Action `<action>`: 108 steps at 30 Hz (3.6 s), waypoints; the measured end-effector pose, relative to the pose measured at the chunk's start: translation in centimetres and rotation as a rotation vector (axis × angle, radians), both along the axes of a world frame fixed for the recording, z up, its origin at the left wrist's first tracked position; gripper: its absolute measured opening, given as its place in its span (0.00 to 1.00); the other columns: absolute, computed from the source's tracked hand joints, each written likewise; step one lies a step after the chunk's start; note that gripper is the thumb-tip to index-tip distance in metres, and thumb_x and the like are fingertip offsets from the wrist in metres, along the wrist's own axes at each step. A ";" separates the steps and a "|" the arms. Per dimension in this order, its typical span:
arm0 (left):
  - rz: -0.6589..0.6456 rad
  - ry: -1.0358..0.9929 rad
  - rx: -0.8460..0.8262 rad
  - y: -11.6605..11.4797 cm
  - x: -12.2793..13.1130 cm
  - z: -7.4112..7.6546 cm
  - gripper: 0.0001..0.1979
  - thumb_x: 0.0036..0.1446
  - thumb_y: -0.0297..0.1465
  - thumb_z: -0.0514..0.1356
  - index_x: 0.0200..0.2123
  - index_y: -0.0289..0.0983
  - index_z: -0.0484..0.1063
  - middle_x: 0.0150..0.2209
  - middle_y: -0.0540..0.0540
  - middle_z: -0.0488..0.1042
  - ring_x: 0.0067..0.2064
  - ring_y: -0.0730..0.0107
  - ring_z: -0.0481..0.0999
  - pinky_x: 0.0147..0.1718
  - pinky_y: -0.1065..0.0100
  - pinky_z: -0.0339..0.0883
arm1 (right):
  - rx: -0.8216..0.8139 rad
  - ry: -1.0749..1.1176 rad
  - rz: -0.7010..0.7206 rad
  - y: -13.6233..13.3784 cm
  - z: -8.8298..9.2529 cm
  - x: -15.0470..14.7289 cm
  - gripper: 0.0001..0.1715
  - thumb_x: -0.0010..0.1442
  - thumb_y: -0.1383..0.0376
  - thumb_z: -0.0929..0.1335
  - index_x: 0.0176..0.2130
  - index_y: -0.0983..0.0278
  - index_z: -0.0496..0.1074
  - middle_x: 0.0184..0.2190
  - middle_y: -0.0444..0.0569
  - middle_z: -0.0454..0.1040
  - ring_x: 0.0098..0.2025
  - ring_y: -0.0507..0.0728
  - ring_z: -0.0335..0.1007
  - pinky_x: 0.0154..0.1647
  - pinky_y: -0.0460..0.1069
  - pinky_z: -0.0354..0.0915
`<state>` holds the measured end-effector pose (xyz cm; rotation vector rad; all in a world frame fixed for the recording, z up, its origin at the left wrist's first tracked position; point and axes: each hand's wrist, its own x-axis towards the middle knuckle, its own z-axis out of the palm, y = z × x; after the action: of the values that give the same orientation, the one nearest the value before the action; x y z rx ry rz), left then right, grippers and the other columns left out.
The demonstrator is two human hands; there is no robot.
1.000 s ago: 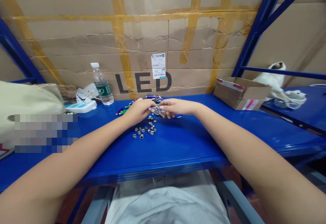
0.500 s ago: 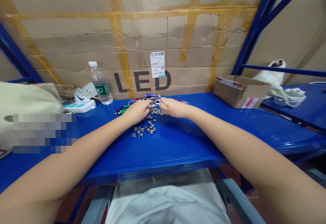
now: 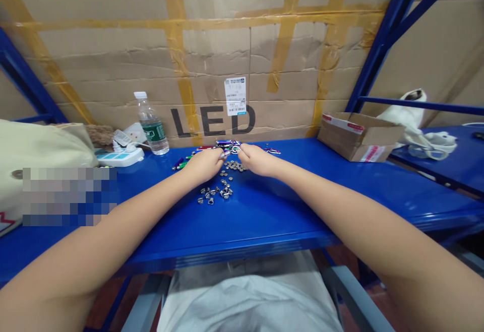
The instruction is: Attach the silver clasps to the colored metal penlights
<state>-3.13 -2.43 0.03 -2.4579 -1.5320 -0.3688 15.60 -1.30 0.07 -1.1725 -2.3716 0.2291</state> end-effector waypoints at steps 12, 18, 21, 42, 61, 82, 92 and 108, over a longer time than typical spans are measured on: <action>0.096 0.021 -0.041 -0.4 0.6 0.0 0.10 0.61 0.31 0.48 0.36 0.36 0.69 0.36 0.38 0.76 0.38 0.54 0.76 0.33 0.62 0.67 | 0.027 -0.001 -0.040 -0.2 -0.3 -0.6 0.14 0.65 0.67 0.54 0.27 0.60 0.51 0.29 0.48 0.65 0.30 0.54 0.57 0.34 0.49 0.55; 0.159 0.029 -0.036 -1.1 1.2 -0.1 0.11 0.60 0.30 0.48 0.38 0.34 0.69 0.38 0.36 0.77 0.38 0.52 0.77 0.35 0.60 0.68 | 0.019 0.010 -0.078 -0.1 -0.4 -0.9 0.13 0.65 0.67 0.54 0.28 0.60 0.52 0.30 0.49 0.66 0.30 0.54 0.58 0.34 0.49 0.56; 0.172 0.029 -0.017 -1.2 1.4 -0.3 0.10 0.59 0.29 0.48 0.38 0.35 0.69 0.36 0.37 0.77 0.36 0.54 0.77 0.33 0.62 0.68 | -0.001 0.034 -0.057 -0.3 -0.5 -1.1 0.13 0.66 0.67 0.53 0.29 0.61 0.55 0.31 0.51 0.68 0.31 0.54 0.59 0.35 0.49 0.56; -0.068 -0.048 -0.020 7.0 -0.8 2.1 0.19 0.65 0.40 0.45 0.40 0.36 0.71 0.43 0.40 0.76 0.44 0.59 0.74 0.41 0.64 0.64 | -0.152 0.258 -0.168 2.6 0.9 2.9 0.17 0.64 0.57 0.62 0.47 0.66 0.65 0.29 0.49 0.73 0.31 0.55 0.67 0.34 0.50 0.62; -0.028 0.174 -0.298 0.0 -6.4 2.9 0.14 0.54 0.42 0.58 0.40 0.41 0.76 0.42 0.46 0.78 0.40 0.63 0.76 0.37 0.68 0.65 | -0.125 -0.344 0.008 1.0 2.6 3.9 0.10 0.52 0.67 0.69 0.37 0.62 0.77 0.37 0.50 0.78 0.37 0.57 0.71 0.32 0.48 0.60; -0.203 -0.350 -0.186 -1.9 -3.8 -1.0 0.13 0.56 0.39 0.57 0.40 0.37 0.71 0.38 0.46 0.78 0.39 0.64 0.77 0.40 0.64 0.70 | -0.065 -0.234 0.062 1.3 0.2 1.9 0.08 0.53 0.66 0.69 0.34 0.65 0.78 0.31 0.49 0.78 0.30 0.53 0.68 0.30 0.47 0.59; -0.276 -0.436 -0.103 -3.1 -3.0 -0.7 0.14 0.57 0.40 0.57 0.41 0.37 0.73 0.36 0.48 0.78 0.36 0.67 0.76 0.36 0.68 0.69 | 0.059 0.270 0.294 -0.9 0.6 -0.1 0.11 0.56 0.64 0.68 0.39 0.67 0.76 0.18 0.38 0.61 0.23 0.47 0.54 0.27 0.45 0.52; -0.329 -0.269 0.056 -3.3 -3.1 -0.8 0.12 0.59 0.37 0.55 0.41 0.38 0.73 0.36 0.48 0.78 0.36 0.67 0.76 0.38 0.69 0.67 | 0.178 0.205 0.415 -1.2 0.7 -0.1 0.08 0.57 0.67 0.68 0.37 0.64 0.77 0.31 0.46 0.76 0.32 0.51 0.68 0.34 0.46 0.59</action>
<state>-6.22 -5.72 -0.80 -2.7024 -1.1766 -0.8177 15.55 -2.45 0.74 -0.5405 -2.3696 0.2541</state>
